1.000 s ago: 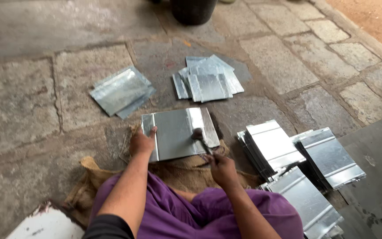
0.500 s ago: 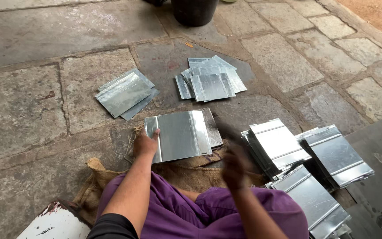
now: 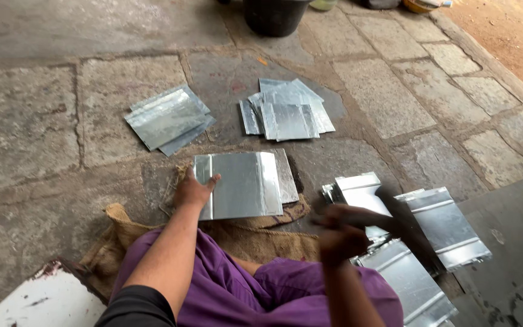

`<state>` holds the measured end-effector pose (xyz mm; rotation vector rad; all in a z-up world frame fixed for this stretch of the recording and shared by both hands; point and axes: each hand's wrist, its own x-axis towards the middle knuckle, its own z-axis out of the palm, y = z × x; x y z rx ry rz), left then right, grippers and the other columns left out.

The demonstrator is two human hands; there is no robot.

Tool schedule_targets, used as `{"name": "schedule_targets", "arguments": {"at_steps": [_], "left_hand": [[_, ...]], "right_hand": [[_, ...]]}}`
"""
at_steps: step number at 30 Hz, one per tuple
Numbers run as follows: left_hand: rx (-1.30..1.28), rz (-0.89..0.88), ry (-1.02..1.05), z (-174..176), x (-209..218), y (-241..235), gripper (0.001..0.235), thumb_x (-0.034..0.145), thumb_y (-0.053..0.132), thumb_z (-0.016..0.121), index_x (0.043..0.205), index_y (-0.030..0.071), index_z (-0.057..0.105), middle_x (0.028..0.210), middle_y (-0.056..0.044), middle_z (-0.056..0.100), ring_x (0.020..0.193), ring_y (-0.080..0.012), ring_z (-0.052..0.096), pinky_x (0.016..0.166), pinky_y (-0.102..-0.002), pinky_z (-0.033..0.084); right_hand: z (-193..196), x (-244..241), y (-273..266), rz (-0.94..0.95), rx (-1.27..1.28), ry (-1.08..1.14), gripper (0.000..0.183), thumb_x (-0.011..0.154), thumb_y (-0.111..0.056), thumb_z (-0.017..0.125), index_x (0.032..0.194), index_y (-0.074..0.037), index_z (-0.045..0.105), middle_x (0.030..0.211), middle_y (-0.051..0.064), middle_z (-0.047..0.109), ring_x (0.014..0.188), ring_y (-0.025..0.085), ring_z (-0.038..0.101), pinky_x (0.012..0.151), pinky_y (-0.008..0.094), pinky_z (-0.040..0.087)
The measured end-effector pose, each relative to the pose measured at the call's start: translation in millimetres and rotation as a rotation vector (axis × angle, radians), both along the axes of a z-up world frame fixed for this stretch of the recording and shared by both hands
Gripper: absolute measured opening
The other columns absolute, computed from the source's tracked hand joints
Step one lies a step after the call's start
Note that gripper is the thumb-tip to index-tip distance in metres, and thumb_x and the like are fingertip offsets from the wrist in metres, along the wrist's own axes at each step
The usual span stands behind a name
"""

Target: The person sits on a sack on a tiled floor and repeatedly hammers rectangular metal sheets placed on a wooden block. They use a hammer to strike the sheets, occasionally repositioning them, and then place the worked sheets into a stack.

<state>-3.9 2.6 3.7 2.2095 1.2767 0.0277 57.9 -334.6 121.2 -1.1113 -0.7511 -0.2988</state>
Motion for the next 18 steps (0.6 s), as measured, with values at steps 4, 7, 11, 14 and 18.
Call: {"name": "schedule_targets", "arguments": {"at_steps": [4,7,11,14,18], "left_hand": [[-0.055,0.011,-0.038,2.6,-4.0,-5.7,0.125,0.072,0.090,0.055,0.165,0.014,0.018,0.141,-0.022,0.060,0.114,-0.0364,0.070,0.076,-0.046,0.065],[-0.005,-0.006,-0.093,8.4,-2.1,2.8,0.127,0.073,0.091,0.055,0.165,0.014,0.012,0.140,-0.024,0.060,0.105,-0.0362,0.074,0.067,-0.042,0.063],[-0.056,-0.044,0.001,5.8,-8.6,-2.3,0.128,0.077,0.089,0.053,0.170,0.019,-0.001,0.137,-0.025,0.064,0.095,-0.0338,0.076,0.060,-0.037,0.055],[-0.143,-0.030,0.000,12.5,-6.1,-1.0,0.122,0.077,0.084,0.053,0.169,0.024,-0.002,0.146,-0.024,0.056,0.088,-0.0310,0.081,0.060,-0.037,0.059],[-0.070,-0.044,-0.044,4.6,-4.3,-1.5,0.122,0.077,0.086,0.057,0.166,0.021,0.003,0.144,-0.023,0.057,0.095,-0.0299,0.074,0.062,-0.037,0.063]], "right_hand": [[-43.8,-4.6,19.8,-0.103,-1.010,0.265,0.021,0.106,-0.027,0.058,0.106,-0.010,0.070,0.079,0.003,0.069,0.059,0.010,0.057,0.051,0.025,0.047],[-30.7,0.2,12.0,-0.270,-0.738,0.099,0.025,0.106,-0.025,0.058,0.095,-0.007,0.070,0.077,0.003,0.068,0.057,0.009,0.057,0.048,0.025,0.049],[18.3,19.3,-24.9,-0.134,-0.097,-0.121,0.028,0.118,-0.026,0.051,0.105,-0.006,0.065,0.079,0.003,0.062,0.059,0.011,0.054,0.054,0.023,0.042],[23.5,24.3,-22.4,-0.160,0.142,-0.167,0.021,0.112,-0.023,0.052,0.108,-0.006,0.063,0.079,0.004,0.064,0.062,0.010,0.058,0.054,0.023,0.045],[-28.8,8.4,8.1,-0.122,-0.148,-0.085,0.013,0.103,-0.017,0.057,0.103,-0.007,0.065,0.079,0.004,0.065,0.065,0.010,0.061,0.056,0.024,0.049]]}}
